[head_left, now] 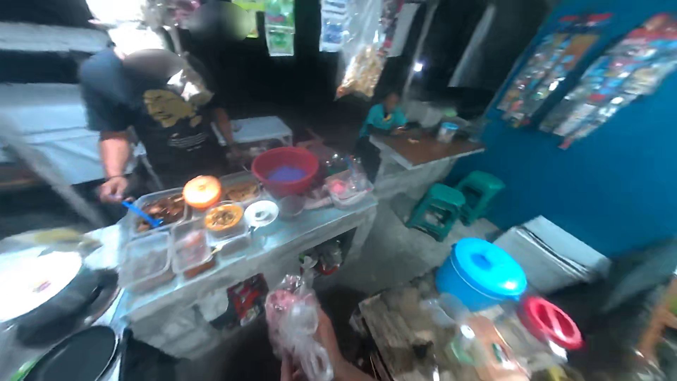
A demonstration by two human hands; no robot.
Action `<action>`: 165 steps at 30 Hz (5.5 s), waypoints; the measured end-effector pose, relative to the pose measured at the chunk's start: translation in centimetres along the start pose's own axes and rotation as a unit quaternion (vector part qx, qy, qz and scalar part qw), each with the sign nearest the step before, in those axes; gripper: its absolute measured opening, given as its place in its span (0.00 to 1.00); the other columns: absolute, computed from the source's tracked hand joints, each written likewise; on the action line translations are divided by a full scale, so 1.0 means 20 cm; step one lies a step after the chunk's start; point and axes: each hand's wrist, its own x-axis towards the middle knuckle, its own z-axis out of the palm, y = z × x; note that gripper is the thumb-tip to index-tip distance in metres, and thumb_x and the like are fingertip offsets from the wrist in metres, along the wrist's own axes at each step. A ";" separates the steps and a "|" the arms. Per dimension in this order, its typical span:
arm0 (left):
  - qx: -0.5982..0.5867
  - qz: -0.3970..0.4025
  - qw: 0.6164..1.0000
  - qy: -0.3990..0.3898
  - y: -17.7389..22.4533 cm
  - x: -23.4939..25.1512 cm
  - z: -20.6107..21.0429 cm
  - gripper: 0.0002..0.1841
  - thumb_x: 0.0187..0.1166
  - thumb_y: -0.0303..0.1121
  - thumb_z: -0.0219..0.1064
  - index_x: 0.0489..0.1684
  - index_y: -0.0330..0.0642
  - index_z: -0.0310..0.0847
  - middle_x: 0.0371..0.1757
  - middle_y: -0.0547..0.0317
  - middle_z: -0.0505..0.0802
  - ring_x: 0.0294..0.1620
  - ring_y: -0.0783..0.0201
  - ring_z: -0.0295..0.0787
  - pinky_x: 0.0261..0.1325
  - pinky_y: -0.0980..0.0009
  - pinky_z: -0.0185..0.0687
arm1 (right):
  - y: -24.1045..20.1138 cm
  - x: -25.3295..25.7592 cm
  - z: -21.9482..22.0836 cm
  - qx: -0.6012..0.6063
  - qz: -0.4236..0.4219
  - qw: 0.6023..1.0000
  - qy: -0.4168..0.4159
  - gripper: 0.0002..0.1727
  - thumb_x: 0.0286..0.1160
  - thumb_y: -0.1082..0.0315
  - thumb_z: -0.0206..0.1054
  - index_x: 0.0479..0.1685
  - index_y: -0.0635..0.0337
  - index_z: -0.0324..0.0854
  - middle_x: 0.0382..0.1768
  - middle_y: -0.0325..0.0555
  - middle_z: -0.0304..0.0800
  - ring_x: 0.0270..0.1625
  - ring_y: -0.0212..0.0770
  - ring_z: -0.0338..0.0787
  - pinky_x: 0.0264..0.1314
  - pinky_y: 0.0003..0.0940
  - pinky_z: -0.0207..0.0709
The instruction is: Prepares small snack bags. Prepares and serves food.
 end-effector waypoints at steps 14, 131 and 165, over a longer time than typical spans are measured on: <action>-0.131 -0.040 0.971 -0.198 0.18 0.68 -0.27 0.27 0.91 0.48 0.51 0.11 0.54 0.72 0.09 0.74 0.68 0.07 0.78 0.62 0.12 0.80 0.63 | 0.05 -0.14 0.09 0.203 0.153 0.966 -0.044 0.14 0.89 0.62 0.58 0.53 0.64 0.84 0.31 0.39 0.88 0.31 0.30 0.87 0.36 0.28 0.85; 0.349 0.443 0.826 0.001 -0.04 0.48 -0.77 0.12 0.76 0.29 0.74 0.54 0.52 0.94 0.59 0.62 0.92 0.60 0.71 0.89 0.66 0.72 0.89 | 0.11 -0.02 0.40 0.093 0.111 0.988 0.056 0.21 0.78 0.73 0.67 0.70 0.64 0.76 0.46 0.48 0.96 0.45 0.40 0.96 0.49 0.39 0.92; 0.431 0.571 0.311 -0.626 -0.55 -0.93 2.33 0.29 0.83 0.24 0.56 0.85 0.56 0.71 0.91 0.61 0.68 0.56 0.48 0.93 0.53 0.46 0.89 | -0.98 -2.49 -1.75 -0.179 -0.250 0.530 0.790 0.25 0.93 0.56 0.45 0.78 0.63 0.58 0.55 0.45 0.86 0.56 0.42 0.90 0.60 0.49 0.88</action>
